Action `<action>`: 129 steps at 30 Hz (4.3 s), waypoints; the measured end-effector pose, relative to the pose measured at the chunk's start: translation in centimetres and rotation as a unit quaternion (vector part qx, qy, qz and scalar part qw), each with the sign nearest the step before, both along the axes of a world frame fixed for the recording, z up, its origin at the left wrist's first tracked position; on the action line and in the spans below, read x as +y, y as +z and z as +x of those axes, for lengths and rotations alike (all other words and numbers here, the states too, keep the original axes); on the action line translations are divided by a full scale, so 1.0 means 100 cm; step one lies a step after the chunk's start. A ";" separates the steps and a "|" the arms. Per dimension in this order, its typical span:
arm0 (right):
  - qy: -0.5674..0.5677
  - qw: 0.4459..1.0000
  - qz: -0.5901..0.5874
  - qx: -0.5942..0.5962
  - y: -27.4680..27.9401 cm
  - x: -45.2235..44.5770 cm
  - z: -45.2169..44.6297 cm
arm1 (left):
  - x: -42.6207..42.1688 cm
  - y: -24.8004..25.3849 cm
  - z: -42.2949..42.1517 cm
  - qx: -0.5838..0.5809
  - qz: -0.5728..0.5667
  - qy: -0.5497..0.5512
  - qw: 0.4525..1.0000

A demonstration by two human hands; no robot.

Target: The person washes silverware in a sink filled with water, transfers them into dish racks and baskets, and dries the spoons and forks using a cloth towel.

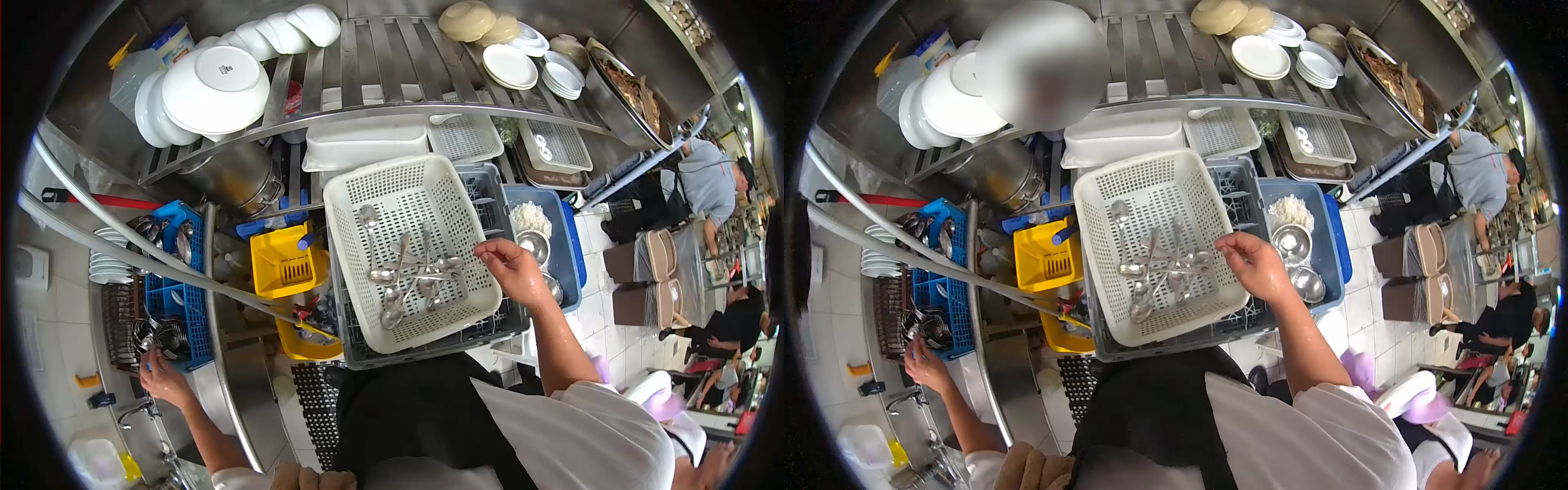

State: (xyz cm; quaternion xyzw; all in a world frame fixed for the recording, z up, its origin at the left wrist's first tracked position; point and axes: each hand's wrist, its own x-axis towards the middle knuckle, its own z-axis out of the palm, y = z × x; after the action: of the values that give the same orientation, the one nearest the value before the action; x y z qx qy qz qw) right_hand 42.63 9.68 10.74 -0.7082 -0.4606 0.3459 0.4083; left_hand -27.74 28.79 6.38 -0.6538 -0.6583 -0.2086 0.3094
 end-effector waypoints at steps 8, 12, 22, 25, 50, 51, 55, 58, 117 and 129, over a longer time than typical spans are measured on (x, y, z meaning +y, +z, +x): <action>0.270 0.828 -0.198 -0.449 -0.083 0.068 0.004 | 0.053 -0.041 -0.029 0.043 -0.080 0.273 0.958; 0.320 0.769 -0.217 -0.509 -0.116 0.082 -0.008 | 0.032 0.029 0.042 -0.029 -0.008 0.239 0.971; 0.130 0.961 0.095 0.223 -0.077 0.151 0.045 | -0.093 -0.054 0.466 -0.028 -0.495 -0.293 0.817; 0.142 0.966 -0.022 0.215 -0.079 0.164 0.027 | -0.094 -0.101 0.496 -0.046 -0.506 -0.221 0.832; 0.329 0.919 -0.140 -0.167 -0.041 0.172 0.022 | -0.020 -0.062 0.429 -0.965 -0.186 -0.094 0.157; 0.247 0.946 -0.185 -0.103 -0.031 0.171 0.024 | -0.023 -0.065 0.441 -0.967 -0.168 -0.034 0.186; 0.150 0.965 -0.169 0.135 -0.037 0.135 0.012 | -0.029 -0.008 0.493 -0.946 -0.170 0.035 0.273; 0.178 0.928 -0.187 0.267 -0.030 0.106 -0.014 | -0.014 -0.019 0.499 -0.936 -0.256 -0.031 0.238; 0.468 0.841 -0.138 -0.235 -0.060 0.145 -0.009 | -0.051 -0.014 0.426 -0.940 -0.246 -0.146 0.187; 0.190 0.947 0.086 -0.243 -0.018 0.156 0.022 | 0.021 -0.051 0.523 -0.888 -0.372 -0.156 0.222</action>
State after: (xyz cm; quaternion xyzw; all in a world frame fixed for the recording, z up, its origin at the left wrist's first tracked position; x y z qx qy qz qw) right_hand 44.84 25.31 8.94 -0.6326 -0.6996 0.1936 0.2699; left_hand 24.54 30.86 1.25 -0.1774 -0.3964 -0.4300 -0.7915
